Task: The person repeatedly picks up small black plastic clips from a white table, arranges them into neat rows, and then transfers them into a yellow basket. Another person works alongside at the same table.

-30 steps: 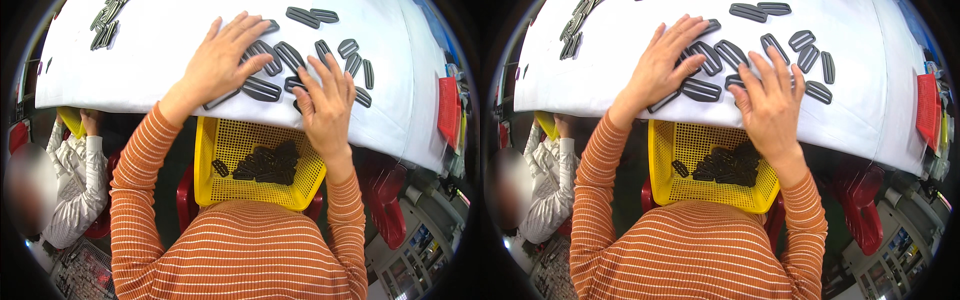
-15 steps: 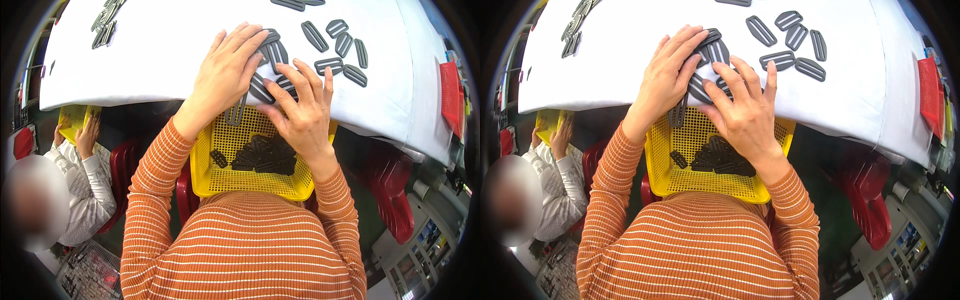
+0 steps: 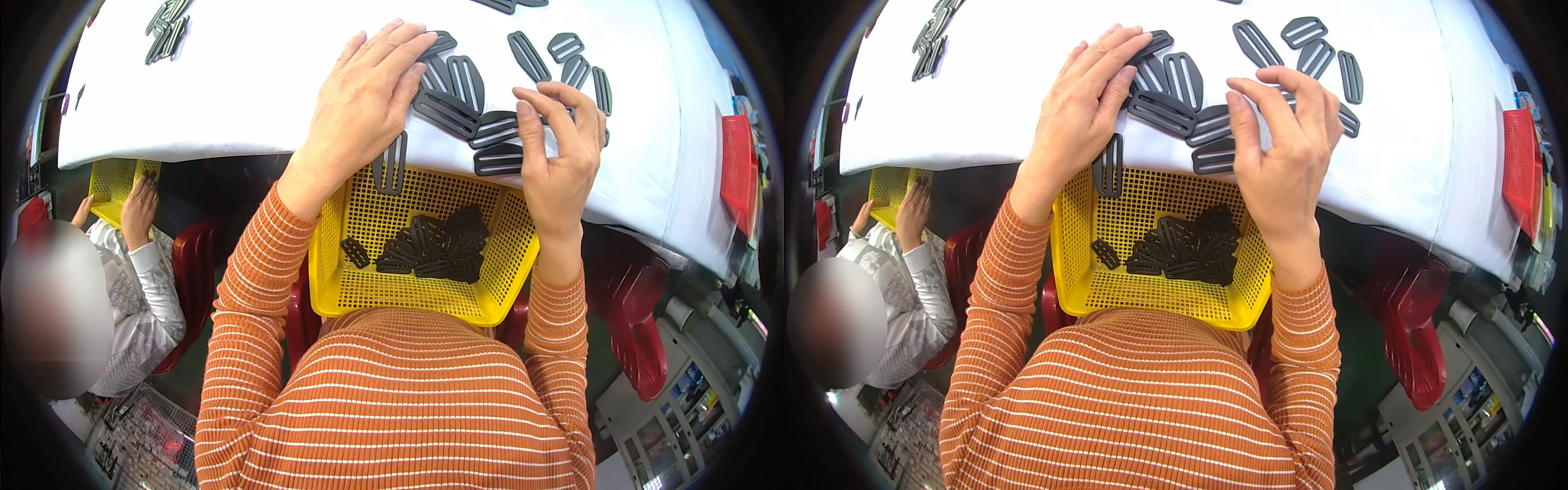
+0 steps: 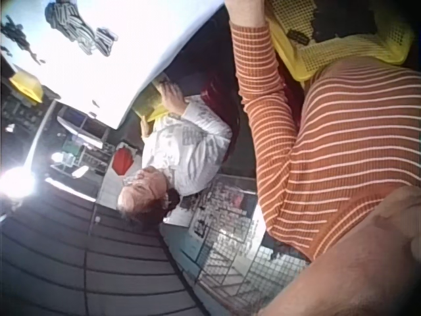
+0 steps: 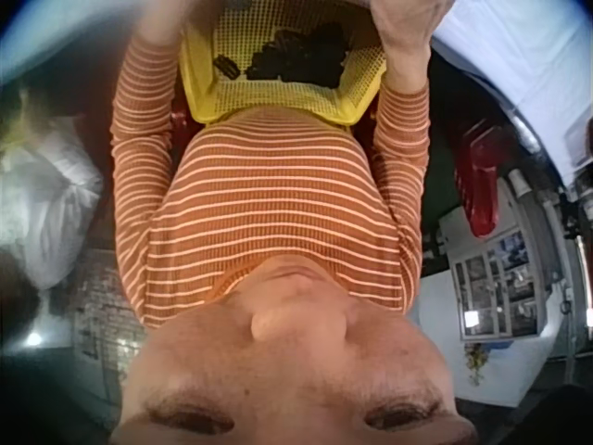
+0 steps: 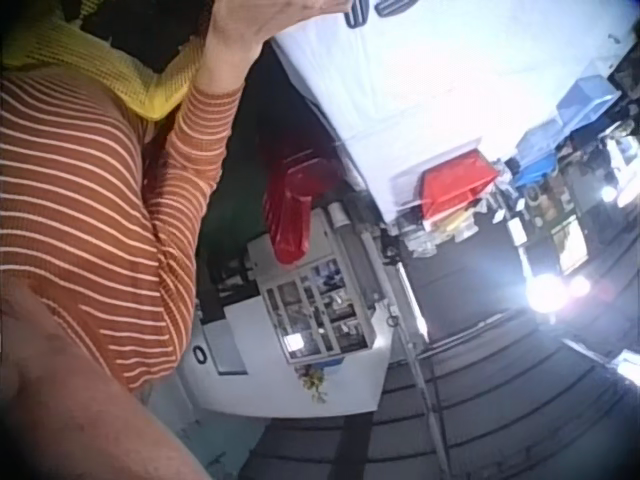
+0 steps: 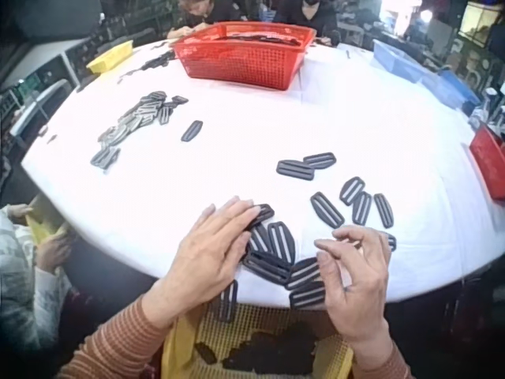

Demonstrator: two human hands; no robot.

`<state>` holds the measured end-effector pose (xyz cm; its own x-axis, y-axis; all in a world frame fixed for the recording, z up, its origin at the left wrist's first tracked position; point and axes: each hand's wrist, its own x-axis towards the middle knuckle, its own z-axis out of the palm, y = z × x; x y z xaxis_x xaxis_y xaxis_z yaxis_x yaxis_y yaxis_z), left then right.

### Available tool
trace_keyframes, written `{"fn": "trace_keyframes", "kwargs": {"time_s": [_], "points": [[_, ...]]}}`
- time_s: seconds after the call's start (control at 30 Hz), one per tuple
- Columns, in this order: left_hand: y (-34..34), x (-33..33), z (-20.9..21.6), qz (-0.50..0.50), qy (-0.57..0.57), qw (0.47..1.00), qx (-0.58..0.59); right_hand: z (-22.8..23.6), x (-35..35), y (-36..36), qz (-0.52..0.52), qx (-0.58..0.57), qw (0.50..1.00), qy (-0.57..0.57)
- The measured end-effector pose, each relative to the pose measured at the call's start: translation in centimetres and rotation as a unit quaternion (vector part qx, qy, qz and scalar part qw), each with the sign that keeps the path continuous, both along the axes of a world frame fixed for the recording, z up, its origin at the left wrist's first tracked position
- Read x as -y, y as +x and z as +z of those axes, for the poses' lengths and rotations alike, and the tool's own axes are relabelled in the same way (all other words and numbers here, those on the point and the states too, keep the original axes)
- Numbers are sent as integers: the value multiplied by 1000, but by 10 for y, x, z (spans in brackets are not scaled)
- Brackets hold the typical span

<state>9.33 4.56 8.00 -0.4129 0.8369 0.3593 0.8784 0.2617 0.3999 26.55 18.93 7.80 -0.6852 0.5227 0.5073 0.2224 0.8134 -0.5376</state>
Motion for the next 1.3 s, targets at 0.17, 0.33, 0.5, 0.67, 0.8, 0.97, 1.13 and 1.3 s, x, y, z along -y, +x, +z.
{"fn": "trace_keyframes", "kwargs": {"time_s": [0.17, 0.33, 0.5, 0.67, 0.8, 0.97, 1.13, 1.3], "points": [[6, 0, 7, -7, 33, 999, -23, -4, 21, 15, 46, 3, 998, 40], [5, -14, 3, -113, -58, 989, -69, -6, 56, 28, 122, 32, 992, 24], [31, -4, 17, -260, -111, 958, 47, 3, 30, 55, 91, -59, 992, -60], [47, -7, 26, -365, -117, 910, 161, -1, -49, 74, -33, 19, 999, 3], [62, -46, 37, -226, -47, 965, 122, -11, -77, 76, -12, 73, 992, 99], [63, -86, 13, -163, 12, 984, -69, -2, -72, 70, -42, 51, 996, 68], [55, -73, 24, -158, -48, 985, 51, 2, -72, 64, -17, 99, 992, -79], [38, -72, 33, -147, -68, 986, 39, -1, -74, 8, -108, 99, 989, 29]]}}
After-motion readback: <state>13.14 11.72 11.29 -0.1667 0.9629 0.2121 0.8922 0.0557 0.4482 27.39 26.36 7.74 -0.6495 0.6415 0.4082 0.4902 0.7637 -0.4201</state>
